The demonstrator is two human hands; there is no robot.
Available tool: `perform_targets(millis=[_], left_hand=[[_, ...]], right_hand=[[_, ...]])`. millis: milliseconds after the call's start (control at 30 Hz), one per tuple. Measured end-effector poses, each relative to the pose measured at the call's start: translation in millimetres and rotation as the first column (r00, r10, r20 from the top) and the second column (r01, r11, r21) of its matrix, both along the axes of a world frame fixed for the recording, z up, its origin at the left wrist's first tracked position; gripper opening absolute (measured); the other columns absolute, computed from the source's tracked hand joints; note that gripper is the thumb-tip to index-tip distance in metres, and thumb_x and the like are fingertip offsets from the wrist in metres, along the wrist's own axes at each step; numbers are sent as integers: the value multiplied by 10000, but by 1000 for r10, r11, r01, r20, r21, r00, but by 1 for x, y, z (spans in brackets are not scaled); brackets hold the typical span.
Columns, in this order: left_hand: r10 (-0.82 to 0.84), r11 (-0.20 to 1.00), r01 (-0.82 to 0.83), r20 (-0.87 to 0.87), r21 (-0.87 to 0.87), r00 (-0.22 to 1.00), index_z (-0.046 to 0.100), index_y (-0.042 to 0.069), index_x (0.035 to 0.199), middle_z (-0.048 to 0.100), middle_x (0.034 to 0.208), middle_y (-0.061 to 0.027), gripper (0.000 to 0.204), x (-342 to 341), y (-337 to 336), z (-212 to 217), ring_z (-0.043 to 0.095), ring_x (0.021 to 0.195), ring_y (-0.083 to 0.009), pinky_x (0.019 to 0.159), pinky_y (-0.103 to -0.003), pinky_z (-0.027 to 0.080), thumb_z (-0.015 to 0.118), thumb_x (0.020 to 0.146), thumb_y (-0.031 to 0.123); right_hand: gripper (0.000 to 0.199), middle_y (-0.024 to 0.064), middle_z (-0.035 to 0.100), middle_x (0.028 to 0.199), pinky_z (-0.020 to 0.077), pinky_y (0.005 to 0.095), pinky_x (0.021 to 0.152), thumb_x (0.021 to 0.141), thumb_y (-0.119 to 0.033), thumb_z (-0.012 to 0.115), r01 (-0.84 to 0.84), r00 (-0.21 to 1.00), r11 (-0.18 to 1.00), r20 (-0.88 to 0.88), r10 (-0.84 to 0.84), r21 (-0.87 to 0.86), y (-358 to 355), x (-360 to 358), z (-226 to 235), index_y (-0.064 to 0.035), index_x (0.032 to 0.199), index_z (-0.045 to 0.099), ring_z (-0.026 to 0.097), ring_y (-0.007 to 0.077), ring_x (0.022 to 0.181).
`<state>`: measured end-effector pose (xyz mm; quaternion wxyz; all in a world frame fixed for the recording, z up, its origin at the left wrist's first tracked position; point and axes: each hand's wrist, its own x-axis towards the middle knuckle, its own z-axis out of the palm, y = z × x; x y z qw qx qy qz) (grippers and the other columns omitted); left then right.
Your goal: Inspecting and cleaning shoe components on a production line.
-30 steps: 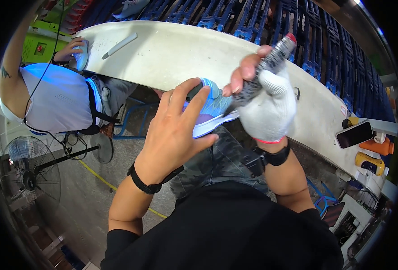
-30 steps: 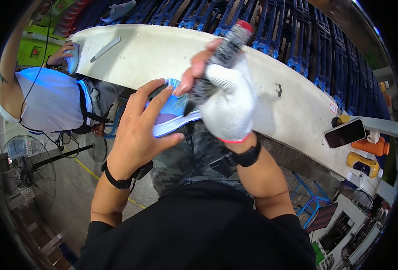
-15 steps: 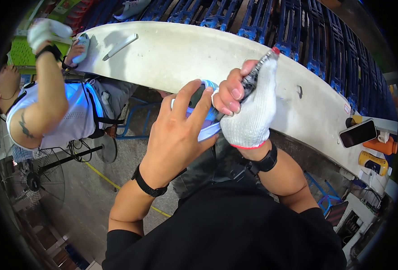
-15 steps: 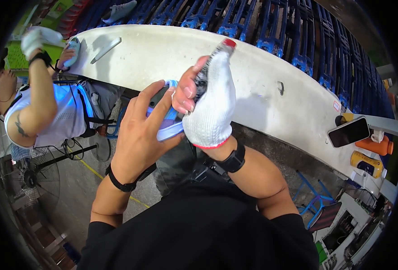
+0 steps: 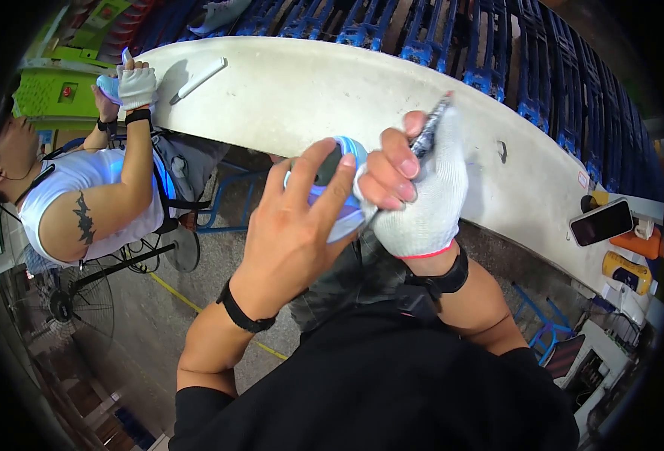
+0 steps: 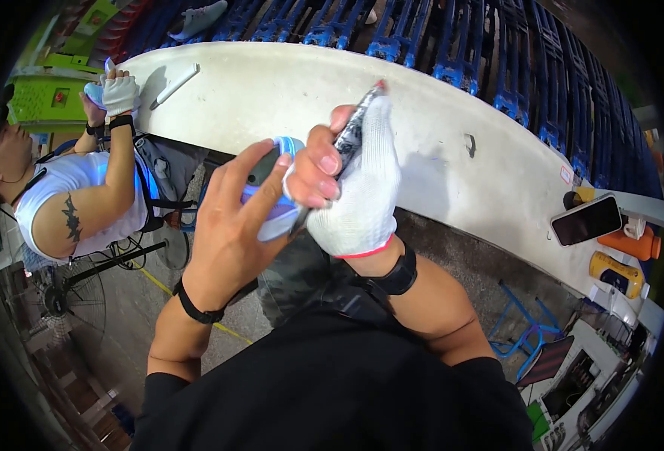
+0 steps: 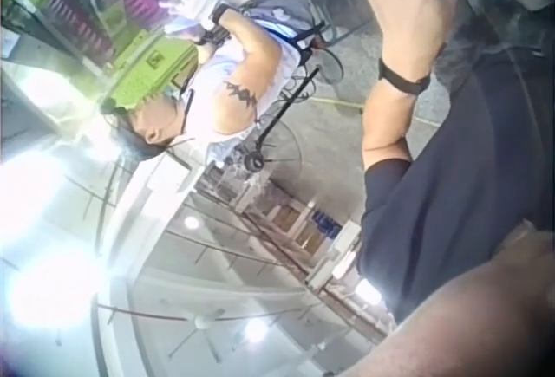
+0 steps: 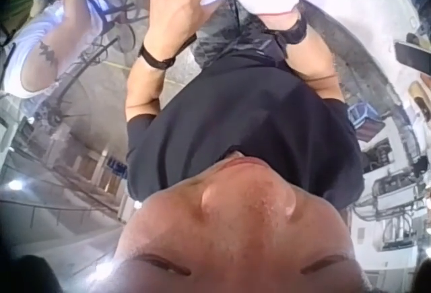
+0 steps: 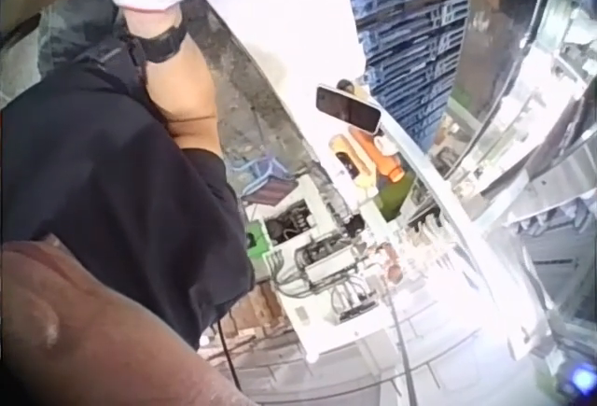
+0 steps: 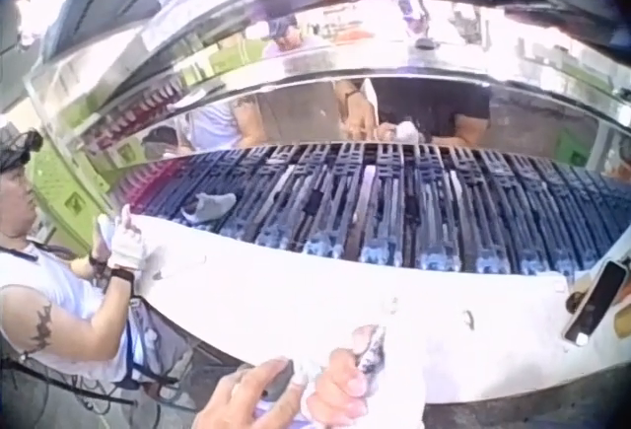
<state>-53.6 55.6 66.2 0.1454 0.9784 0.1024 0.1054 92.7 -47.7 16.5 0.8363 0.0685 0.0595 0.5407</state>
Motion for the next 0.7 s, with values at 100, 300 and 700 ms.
perform_targets(millis=[100, 300, 700], left_hand=[[3, 999, -3, 0, 34, 1000, 622, 92, 1490, 556, 1516, -184, 883, 4, -7, -1, 615, 1223, -401, 972, -468, 565, 965, 679, 148], [-4, 999, 6, 36, -49, 999, 609, 63, 1464, 536, 1513, -184, 834, 6, -2, 5, 586, 1204, -437, 953, -487, 587, 956, 730, 253], [287, 659, 75, 343, -748, 895, 723, 8, 1330, 594, 1471, -228, 485, -20, -20, -33, 611, 1323, -385, 1124, -454, 482, 797, 869, 142]], right_hand=[[448, 25, 496, 697, 381, 304, 470, 1181, -508, 413, 380, 897, 840, 377, -231, -388, 7, 2, 14, -106, 1071, 578, 430, 132, 501], [250, 52, 673, 819, 517, 317, 627, 1137, -313, 603, 932, 89, 291, 916, 392, -215, -29, 80, -8, -76, 1194, 660, 635, 157, 683], [824, 238, 552, 1509, 407, 517, 1192, 874, -394, 863, 944, -310, 261, 273, 911, 204, -178, 93, -40, -40, 1540, 532, 541, 385, 1390]])
